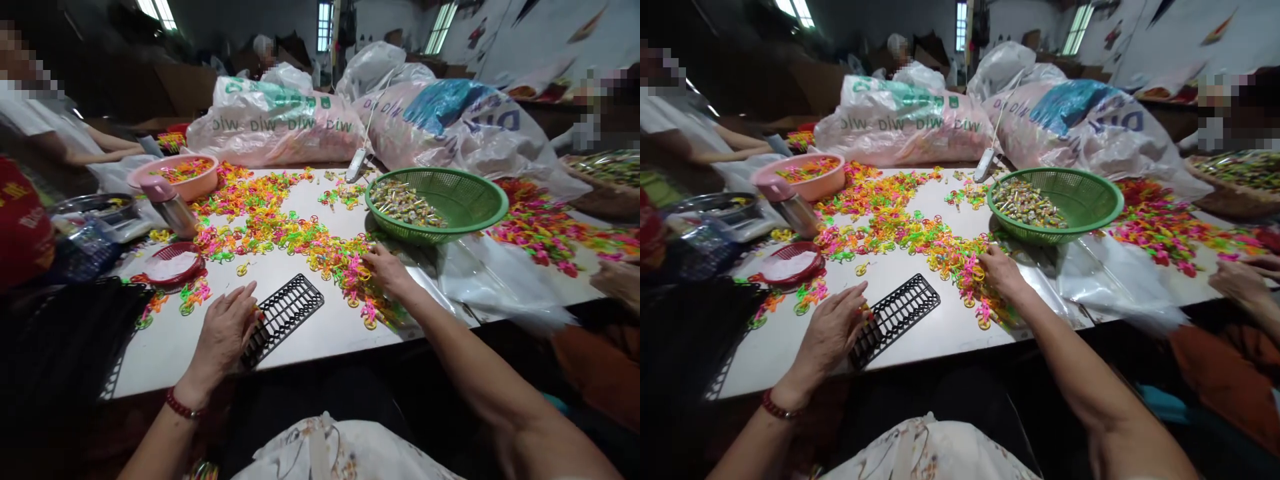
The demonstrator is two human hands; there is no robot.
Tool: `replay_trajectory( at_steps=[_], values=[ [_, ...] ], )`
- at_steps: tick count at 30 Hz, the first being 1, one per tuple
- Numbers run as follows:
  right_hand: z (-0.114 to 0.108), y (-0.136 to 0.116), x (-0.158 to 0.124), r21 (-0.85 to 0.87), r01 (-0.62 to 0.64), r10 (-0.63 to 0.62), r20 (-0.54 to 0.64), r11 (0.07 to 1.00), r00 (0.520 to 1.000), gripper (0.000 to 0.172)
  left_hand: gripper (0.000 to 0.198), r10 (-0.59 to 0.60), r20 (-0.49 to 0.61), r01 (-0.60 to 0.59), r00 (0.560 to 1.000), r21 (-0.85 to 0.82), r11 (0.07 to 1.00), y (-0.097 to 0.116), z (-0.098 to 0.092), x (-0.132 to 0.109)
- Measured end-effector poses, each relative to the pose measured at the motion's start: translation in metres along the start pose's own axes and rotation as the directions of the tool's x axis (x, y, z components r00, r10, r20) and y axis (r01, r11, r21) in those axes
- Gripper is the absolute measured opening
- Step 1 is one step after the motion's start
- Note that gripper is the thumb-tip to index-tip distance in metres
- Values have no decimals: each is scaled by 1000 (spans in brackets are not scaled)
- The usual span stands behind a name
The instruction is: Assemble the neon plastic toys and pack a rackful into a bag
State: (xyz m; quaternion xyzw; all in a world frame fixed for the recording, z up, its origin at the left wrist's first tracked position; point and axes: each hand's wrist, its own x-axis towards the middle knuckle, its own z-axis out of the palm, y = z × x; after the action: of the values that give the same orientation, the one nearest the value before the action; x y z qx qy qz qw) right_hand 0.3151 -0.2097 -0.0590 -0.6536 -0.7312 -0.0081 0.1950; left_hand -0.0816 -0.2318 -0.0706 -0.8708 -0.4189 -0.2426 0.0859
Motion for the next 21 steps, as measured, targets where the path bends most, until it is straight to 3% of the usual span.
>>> replay_trajectory(
  at_steps=[4, 8, 10, 12, 16, 18, 21],
  values=[
    [3, -10, 10, 81, 44, -26, -216, 996, 976, 24, 22, 28, -39, -28, 999, 9, 1000, 1, 1, -2],
    [8, -30, 23, 137, 103, -67, -247, 985, 967, 25, 25, 23, -64, -22, 998, 18, 1000, 5, 6, -1],
    [14, -48, 27, 244, 127, -68, -237, 962, 969, 23, 26, 15, -59, -14, 998, 11, 1000, 7, 6, -2],
    [25, -74, 26, 423, 104, -32, -175, 900, 984, 18, 27, 10, -39, -10, 999, -6, 1000, 8, 4, -2],
    [56, -133, 14, 734, -70, 11, 85, 675, 996, 18, 27, 0, 6, 0, 1000, -44, 999, 6, 2, -3],
    [72, -158, 8, 792, -107, -48, 169, 601, 984, 20, 28, -1, 25, 3, 1000, -58, 998, 4, 1, -3],
    [90, -180, 5, 813, -116, -113, 218, 571, 969, 23, 31, 1, 39, 2, 999, -65, 998, 3, 2, -4]
  ],
)
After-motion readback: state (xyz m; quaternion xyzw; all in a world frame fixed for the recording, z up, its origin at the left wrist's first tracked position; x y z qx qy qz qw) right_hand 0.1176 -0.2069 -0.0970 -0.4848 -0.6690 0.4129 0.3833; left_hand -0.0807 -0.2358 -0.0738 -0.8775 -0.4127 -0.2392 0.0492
